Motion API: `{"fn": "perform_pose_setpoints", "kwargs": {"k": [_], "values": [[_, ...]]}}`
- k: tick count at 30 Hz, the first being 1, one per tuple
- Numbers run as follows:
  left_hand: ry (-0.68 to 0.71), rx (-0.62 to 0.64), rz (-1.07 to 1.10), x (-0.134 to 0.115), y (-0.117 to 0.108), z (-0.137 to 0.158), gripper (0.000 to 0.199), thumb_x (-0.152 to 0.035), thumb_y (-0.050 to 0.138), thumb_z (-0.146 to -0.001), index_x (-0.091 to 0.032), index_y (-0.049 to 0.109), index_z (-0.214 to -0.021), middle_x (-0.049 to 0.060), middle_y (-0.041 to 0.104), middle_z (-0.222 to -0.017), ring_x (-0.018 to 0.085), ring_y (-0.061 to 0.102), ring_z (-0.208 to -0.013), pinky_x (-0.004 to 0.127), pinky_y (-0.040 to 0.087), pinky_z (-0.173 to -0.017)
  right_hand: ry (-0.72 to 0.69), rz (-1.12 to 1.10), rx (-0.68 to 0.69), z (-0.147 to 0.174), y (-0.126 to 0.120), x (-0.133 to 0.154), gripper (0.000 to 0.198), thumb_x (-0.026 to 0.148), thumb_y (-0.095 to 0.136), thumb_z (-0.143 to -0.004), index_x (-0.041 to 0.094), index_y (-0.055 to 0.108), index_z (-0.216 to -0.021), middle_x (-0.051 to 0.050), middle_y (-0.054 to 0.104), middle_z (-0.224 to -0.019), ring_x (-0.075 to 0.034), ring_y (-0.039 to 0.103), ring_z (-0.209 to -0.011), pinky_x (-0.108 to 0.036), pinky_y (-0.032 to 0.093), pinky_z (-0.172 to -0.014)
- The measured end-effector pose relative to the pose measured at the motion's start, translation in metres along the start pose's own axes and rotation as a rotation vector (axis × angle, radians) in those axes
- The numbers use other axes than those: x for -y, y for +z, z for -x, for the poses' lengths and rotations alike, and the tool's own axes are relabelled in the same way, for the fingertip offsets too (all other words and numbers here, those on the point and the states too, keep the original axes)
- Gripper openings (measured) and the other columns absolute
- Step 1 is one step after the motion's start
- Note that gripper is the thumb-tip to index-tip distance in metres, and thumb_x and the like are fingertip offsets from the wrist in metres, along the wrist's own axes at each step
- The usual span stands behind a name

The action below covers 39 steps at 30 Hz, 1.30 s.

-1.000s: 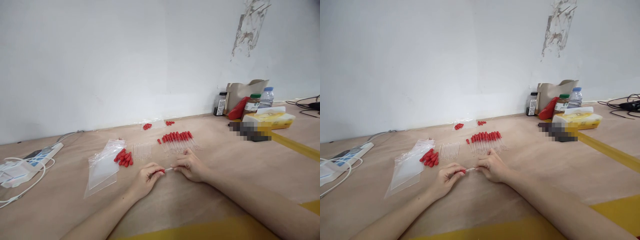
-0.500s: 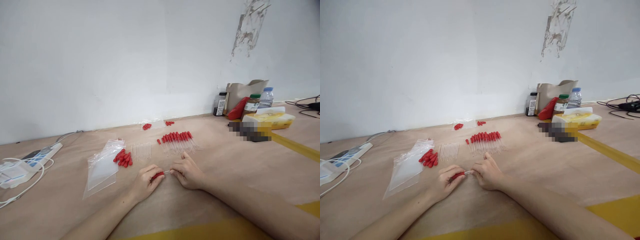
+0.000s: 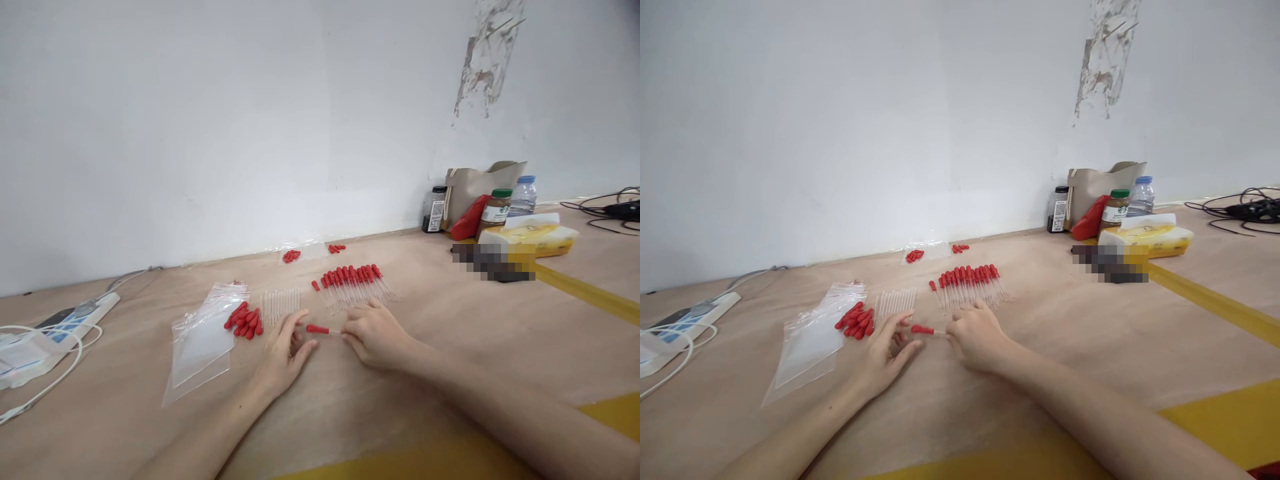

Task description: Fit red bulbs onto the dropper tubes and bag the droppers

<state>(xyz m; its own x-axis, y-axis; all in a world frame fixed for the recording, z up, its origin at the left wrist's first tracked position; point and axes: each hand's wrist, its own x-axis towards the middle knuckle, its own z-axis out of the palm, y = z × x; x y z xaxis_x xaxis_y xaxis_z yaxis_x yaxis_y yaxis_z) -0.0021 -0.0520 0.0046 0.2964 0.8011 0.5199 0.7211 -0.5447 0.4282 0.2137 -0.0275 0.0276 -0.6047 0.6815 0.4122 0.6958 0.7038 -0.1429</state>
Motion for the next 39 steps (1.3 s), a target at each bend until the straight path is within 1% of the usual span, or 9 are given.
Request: {"fn": "perform_pose_setpoints", "kwargs": {"k": [2, 6, 11, 15, 19, 25, 31, 35, 39], "values": [[-0.089, 0.047, 0.002, 0.001, 0.004, 0.003, 0.030, -0.027, 0.052, -0.080, -0.020, 0.045, -0.108, 0.001, 0.052, -0.081, 0.012, 0.051, -0.063, 0.026, 0.045, -0.060, 0.178, -0.093, 0.008, -0.008, -0.004, -0.010, 0.023, 0.023, 0.044, -0.077, 0.017, 0.064, -0.066, -0.003, 0.062, -0.066, -0.013, 0.052, -0.065, -0.025, 0.027, -0.060], [-0.059, 0.162, -0.008, 0.001, 0.006, 0.001, 0.012, -0.026, 0.047, -0.082, -0.019, 0.051, -0.091, -0.001, 0.050, -0.072, 0.013, 0.050, -0.064, 0.025, 0.041, -0.058, 0.477, -0.275, -0.012, -0.038, -0.002, -0.025, 0.025, 0.029, 0.045, -0.075, 0.017, 0.063, -0.061, -0.002, 0.061, -0.060, -0.012, 0.053, -0.059, -0.022, 0.030, -0.054], [-0.044, 0.179, -0.004, -0.001, 0.003, -0.001, 0.012, -0.026, 0.046, -0.083, -0.019, 0.055, -0.086, 0.000, 0.052, -0.073, 0.014, 0.051, -0.065, 0.025, 0.040, -0.058, 0.672, -0.127, -0.067, -0.078, 0.024, -0.014, 0.031, 0.037, 0.045, -0.075, 0.018, 0.064, -0.061, -0.006, 0.065, -0.069, -0.018, 0.058, -0.071, -0.028, 0.033, -0.066], [-0.045, 0.189, 0.018, -0.002, 0.002, 0.000, 0.013, -0.026, 0.045, -0.083, -0.019, 0.056, -0.083, 0.002, 0.053, -0.076, 0.014, 0.052, -0.067, 0.025, 0.041, -0.060, 0.703, -0.031, -0.044, -0.093, 0.046, -0.009, 0.026, 0.035, 0.046, -0.074, 0.017, 0.065, -0.078, -0.010, 0.066, -0.082, -0.021, 0.059, -0.080, -0.035, 0.028, -0.080], [-0.054, 0.209, 0.023, -0.002, 0.002, 0.000, 0.011, -0.025, 0.046, -0.083, -0.018, 0.055, -0.084, 0.001, 0.052, -0.077, 0.014, 0.052, -0.068, 0.025, 0.041, -0.060, 0.722, -0.008, -0.030, -0.096, 0.055, -0.009, 0.033, 0.040, 0.044, -0.075, 0.014, 0.064, -0.082, -0.012, 0.066, -0.082, -0.023, 0.059, -0.080, -0.040, 0.024, -0.084], [-0.054, 0.207, 0.016, -0.001, 0.001, -0.001, 0.011, -0.024, 0.046, -0.083, -0.018, 0.055, -0.083, 0.001, 0.052, -0.077, 0.013, 0.052, -0.067, 0.025, 0.041, -0.060, 0.733, 0.020, -0.018, -0.094, 0.057, -0.007, 0.039, 0.045, 0.042, -0.076, 0.013, 0.064, -0.082, -0.015, 0.066, -0.084, -0.025, 0.060, -0.079, -0.042, 0.024, -0.083], [-0.045, 0.193, 0.020, -0.006, 0.002, 0.000, 0.011, -0.024, 0.046, -0.083, -0.019, 0.056, -0.083, 0.001, 0.053, -0.075, 0.013, 0.052, -0.066, 0.024, 0.040, -0.058, 0.638, 0.068, -0.045, -0.088, 0.050, -0.004, 0.039, 0.045, 0.041, -0.078, 0.013, 0.064, -0.079, -0.014, 0.066, -0.078, -0.023, 0.059, -0.076, -0.042, 0.023, -0.083], [-0.074, 0.083, -0.085, 0.002, -0.013, -0.010, 0.018, -0.031, 0.045, -0.083, -0.020, 0.055, -0.074, 0.000, 0.055, -0.072, 0.015, 0.052, -0.065, 0.024, 0.039, -0.055, 0.542, 0.017, -0.075, -0.091, 0.046, 0.007, 0.027, 0.034, 0.043, -0.078, 0.015, 0.062, -0.080, -0.010, 0.066, -0.079, -0.021, 0.059, -0.079, -0.039, 0.026, -0.083], [-0.205, -0.166, -0.342, 0.043, -0.054, -0.022, 0.025, -0.036, 0.048, -0.079, -0.019, 0.050, -0.062, 0.002, 0.055, -0.070, 0.020, 0.054, -0.073, 0.031, 0.041, -0.068, 0.541, -0.119, 0.018, -0.106, 0.047, 0.021, 0.022, 0.026, 0.047, -0.075, 0.015, 0.060, -0.089, -0.012, 0.065, -0.090, -0.022, 0.058, -0.088, -0.033, 0.036, -0.075]]}}
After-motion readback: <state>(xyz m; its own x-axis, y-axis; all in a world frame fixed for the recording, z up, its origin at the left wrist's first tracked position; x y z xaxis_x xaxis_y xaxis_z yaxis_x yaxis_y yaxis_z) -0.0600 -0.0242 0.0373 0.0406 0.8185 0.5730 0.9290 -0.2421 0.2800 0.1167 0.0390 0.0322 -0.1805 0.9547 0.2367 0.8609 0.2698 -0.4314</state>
